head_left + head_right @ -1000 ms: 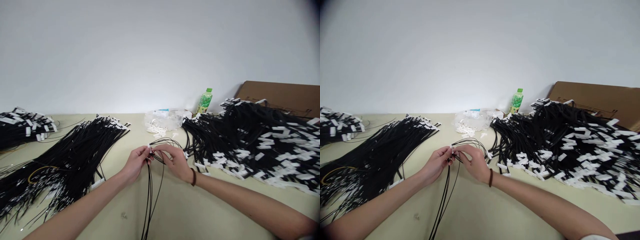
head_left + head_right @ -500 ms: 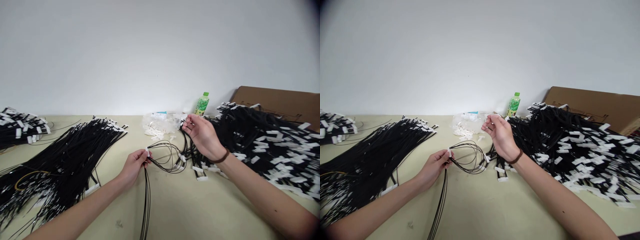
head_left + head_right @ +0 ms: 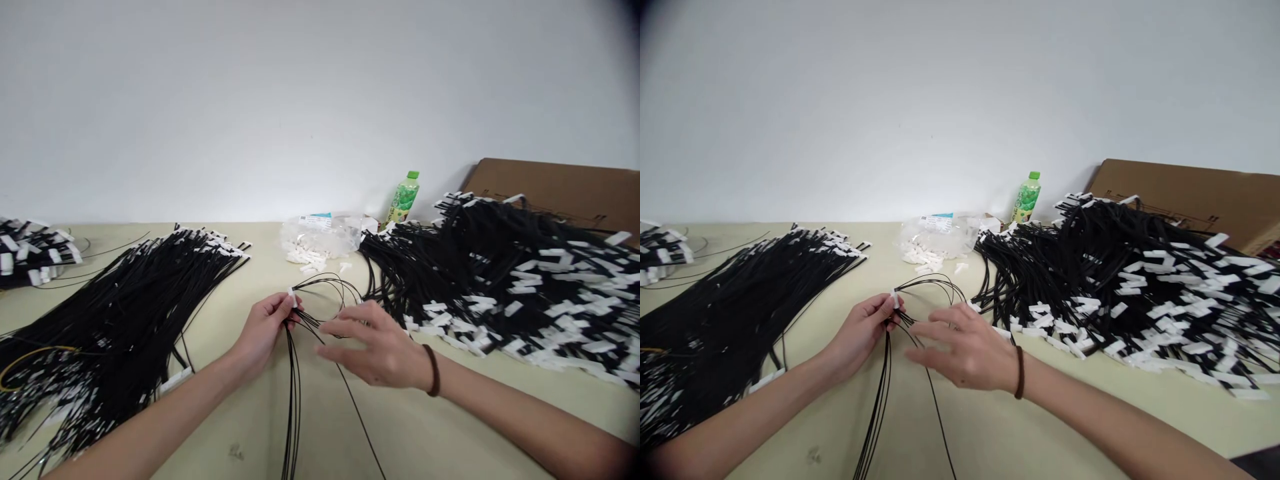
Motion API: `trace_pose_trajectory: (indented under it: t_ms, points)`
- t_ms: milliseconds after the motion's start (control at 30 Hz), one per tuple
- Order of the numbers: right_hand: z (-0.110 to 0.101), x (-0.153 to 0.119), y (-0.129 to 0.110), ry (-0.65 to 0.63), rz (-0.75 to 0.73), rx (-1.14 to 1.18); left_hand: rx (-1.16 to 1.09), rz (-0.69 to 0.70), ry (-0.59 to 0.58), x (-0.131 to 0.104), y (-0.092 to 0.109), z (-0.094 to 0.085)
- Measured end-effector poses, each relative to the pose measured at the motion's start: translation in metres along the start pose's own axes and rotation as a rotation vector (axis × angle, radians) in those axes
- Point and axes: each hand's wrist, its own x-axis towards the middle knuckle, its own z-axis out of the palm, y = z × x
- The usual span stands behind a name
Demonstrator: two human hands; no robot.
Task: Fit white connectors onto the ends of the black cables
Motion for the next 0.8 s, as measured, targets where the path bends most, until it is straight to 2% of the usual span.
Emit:
trace_pose_trajectory:
  t_ms: [100, 200, 267, 333, 433, 533, 600, 667, 733, 800]
  points:
    - [0.002, -0.001, -0.005, -0.055, -0.125, -0.106, -0.004, -0.002, 0.011, 0.0, 0.0, 0.0]
    - [0.006, -0.003, -0.002, 0.026, -0.002, 0.002, -0.001, 0.011, 0.013, 0.001, -0.001, 0.0]
    - [0.007, -0.004, 0.004, 0.132, 0.201, 0.162, 0.015, 0.028, 0.02, 0.0, -0.001, 0.0]
    - [0.007, -0.003, 0.013, 0.269, 0.475, 0.352, 0.042, 0.038, 0.032, 0.0, -0.001, 0.0]
    - [0.003, -0.002, 0.028, 0.527, 0.873, 0.651, 0.067, 0.043, 0.038, -0.001, 0.0, 0.0]
    - [-0.004, 0.0, 0.041, 0.783, 1.105, 1.011, 0.091, 0.053, 0.034, -0.002, 0.001, 0.0]
    - [-0.01, 0.0, 0.05, 0.88, 1.182, 1.18, 0.106, 0.055, 0.028, -0.002, 0.0, 0.0]
    - [-0.017, 0.002, 0.056, 0.954, 1.201, 1.211, 0.113, 0.051, 0.019, -0.002, 0.0, -0.001]
    - [-0.023, 0.004, 0.058, 1.002, 1.153, 1.124, 0.117, 0.046, 0.01, -0.001, -0.001, -0.001]
    - [-0.027, 0.009, 0.054, 0.985, 1.054, 0.911, 0.122, 0.042, 0.002, -0.001, -0.001, -0.002]
